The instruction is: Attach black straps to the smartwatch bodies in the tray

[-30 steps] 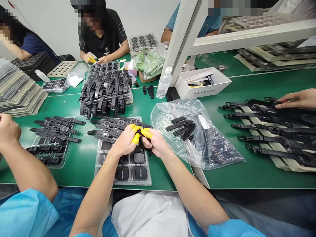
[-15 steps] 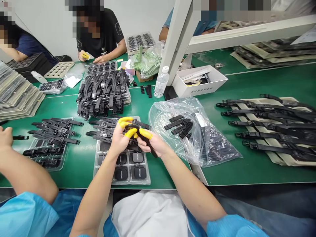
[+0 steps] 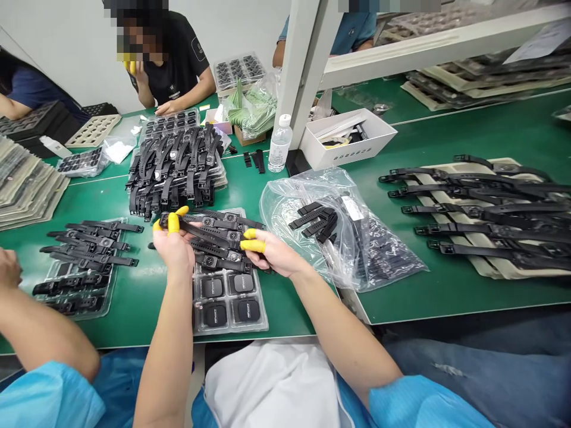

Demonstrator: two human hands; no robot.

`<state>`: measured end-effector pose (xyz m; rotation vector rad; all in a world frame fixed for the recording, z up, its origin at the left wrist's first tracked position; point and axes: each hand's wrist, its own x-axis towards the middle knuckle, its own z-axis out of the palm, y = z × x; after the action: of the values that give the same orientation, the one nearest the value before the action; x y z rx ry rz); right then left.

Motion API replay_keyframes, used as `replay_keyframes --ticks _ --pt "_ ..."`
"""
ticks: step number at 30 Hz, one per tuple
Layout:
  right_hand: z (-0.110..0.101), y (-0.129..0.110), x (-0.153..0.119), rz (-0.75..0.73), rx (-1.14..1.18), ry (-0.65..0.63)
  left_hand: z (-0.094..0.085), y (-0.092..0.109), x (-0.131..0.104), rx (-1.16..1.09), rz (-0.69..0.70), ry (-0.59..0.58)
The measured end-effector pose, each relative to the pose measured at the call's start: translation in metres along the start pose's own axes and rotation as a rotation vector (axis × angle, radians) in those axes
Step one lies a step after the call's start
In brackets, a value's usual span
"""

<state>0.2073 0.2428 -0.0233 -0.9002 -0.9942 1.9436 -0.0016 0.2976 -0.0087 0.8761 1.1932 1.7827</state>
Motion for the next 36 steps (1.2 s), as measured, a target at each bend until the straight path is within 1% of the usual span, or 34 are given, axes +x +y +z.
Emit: replay_keyframes --ticks 1,2,3,4,5,7,9,10,12,14,20,25,28,31,34,36 --pt "0.001 0.0 0.0 -0.054 0.015 0.039 0.0 -0.002 -0.002 0.031 -0.049 -0.073" --pt "0.002 0.0 0.0 -0.103 0.029 0.071 0.001 -0.005 -0.005 0.076 -0.101 -0.18" --pt "0.003 0.001 0.0 -0.136 0.042 0.089 0.002 -0.008 -0.009 0.136 -0.137 -0.304" --pt "0.005 0.002 0.001 -0.15 0.053 0.092 0.003 -0.012 -0.014 0.206 -0.139 -0.432" --pt "0.007 0.003 0.001 -0.149 0.065 0.087 0.005 -0.016 -0.019 0.281 -0.096 -0.552" --pt "0.01 0.006 0.002 -0.129 0.074 0.061 0.005 -0.022 -0.027 0.426 0.096 -0.747" --pt "0.011 0.008 0.002 -0.106 0.059 0.037 0.004 -0.026 -0.031 0.523 0.311 -0.866" --pt "0.012 0.008 0.002 -0.097 0.047 0.031 0.003 -0.027 -0.031 0.551 0.386 -0.901" --pt "0.011 0.008 0.002 -0.075 0.038 0.026 0.0 -0.027 -0.03 0.582 0.463 -0.938" --pt "0.01 0.007 0.002 -0.058 0.045 0.029 -0.002 -0.026 -0.028 0.594 0.488 -0.948" --pt "0.013 0.004 0.001 -0.063 0.097 0.063 -0.002 -0.027 -0.028 0.586 0.481 -0.96" --pt "0.014 0.002 0.002 -0.07 0.182 0.072 -0.001 -0.032 -0.03 0.597 0.478 -0.915" --pt "0.013 0.003 0.003 -0.07 0.25 0.061 -0.001 -0.032 -0.032 0.605 0.488 -0.912" --pt "0.01 0.005 0.004 -0.068 0.293 0.087 -0.001 -0.027 -0.033 0.635 0.472 -0.964" --pt "0.008 0.006 0.005 -0.063 0.277 0.108 -0.003 -0.022 -0.032 0.638 0.442 -1.031" --pt "0.007 0.006 0.006 -0.056 0.257 0.115 -0.004 -0.022 -0.032 0.673 0.458 -1.039"
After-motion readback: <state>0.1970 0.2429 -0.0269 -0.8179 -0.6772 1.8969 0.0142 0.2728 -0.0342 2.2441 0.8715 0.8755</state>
